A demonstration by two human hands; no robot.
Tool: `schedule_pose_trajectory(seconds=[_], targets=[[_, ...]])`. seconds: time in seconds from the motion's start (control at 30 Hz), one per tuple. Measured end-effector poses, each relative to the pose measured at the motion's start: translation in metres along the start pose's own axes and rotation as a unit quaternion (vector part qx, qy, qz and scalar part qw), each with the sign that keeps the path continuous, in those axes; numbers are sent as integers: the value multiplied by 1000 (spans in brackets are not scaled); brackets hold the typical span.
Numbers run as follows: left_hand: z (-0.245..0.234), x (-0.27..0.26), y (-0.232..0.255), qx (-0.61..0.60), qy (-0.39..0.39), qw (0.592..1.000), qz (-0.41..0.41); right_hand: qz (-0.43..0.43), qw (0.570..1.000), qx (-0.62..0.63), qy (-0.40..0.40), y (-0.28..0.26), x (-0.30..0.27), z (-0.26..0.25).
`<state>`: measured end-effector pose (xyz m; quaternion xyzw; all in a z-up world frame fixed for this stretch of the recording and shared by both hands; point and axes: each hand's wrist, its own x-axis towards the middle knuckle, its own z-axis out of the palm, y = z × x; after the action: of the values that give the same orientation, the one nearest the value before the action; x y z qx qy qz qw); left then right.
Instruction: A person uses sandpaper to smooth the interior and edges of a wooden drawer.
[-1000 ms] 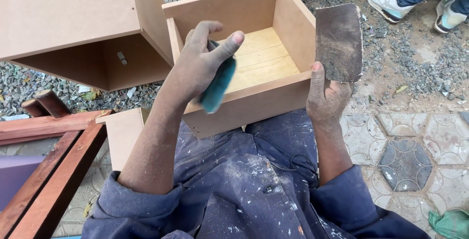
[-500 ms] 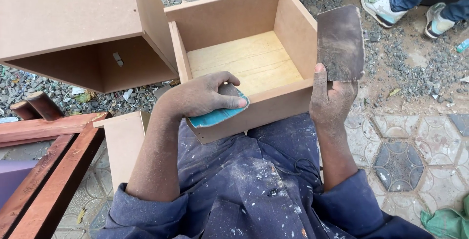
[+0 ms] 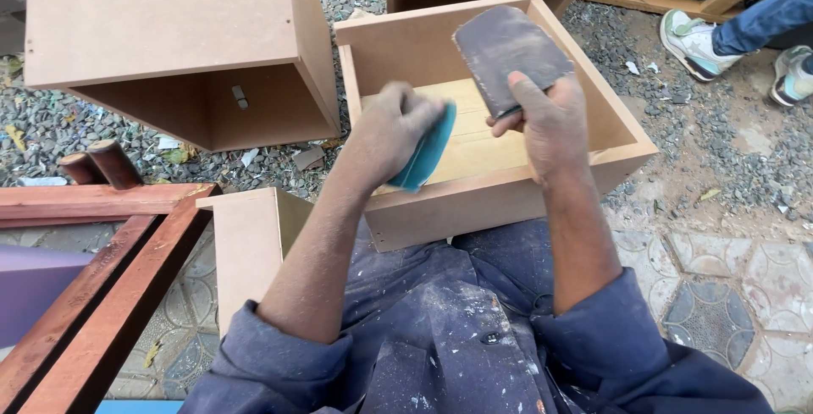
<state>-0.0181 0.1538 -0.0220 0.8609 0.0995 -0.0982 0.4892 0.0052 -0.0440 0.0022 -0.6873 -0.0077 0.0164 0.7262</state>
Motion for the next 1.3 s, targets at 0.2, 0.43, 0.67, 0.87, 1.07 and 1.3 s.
schedule_pose_trajectory(seconds=[0.2,0.43,0.67,0.87,1.07,1.3], targets=[[33,18,3,-101,148,984,-13,-49,995,52,-73,-21,-14,3],[19,-11,41,-312,144,939,-9,-60,990,9,-125,11,-8,-6],[31,0,41,-547,175,817,-55,7,966,-232,-113,7,-5,-13],[37,2,27,-501,191,841,68,23,975,-160,-155,9,-3,-11],[32,-12,38,-580,126,802,62,45,970,-151,-184,12,0,-11],[31,-24,53,-551,59,832,20,33,946,-148,-286,2,-2,-15]])
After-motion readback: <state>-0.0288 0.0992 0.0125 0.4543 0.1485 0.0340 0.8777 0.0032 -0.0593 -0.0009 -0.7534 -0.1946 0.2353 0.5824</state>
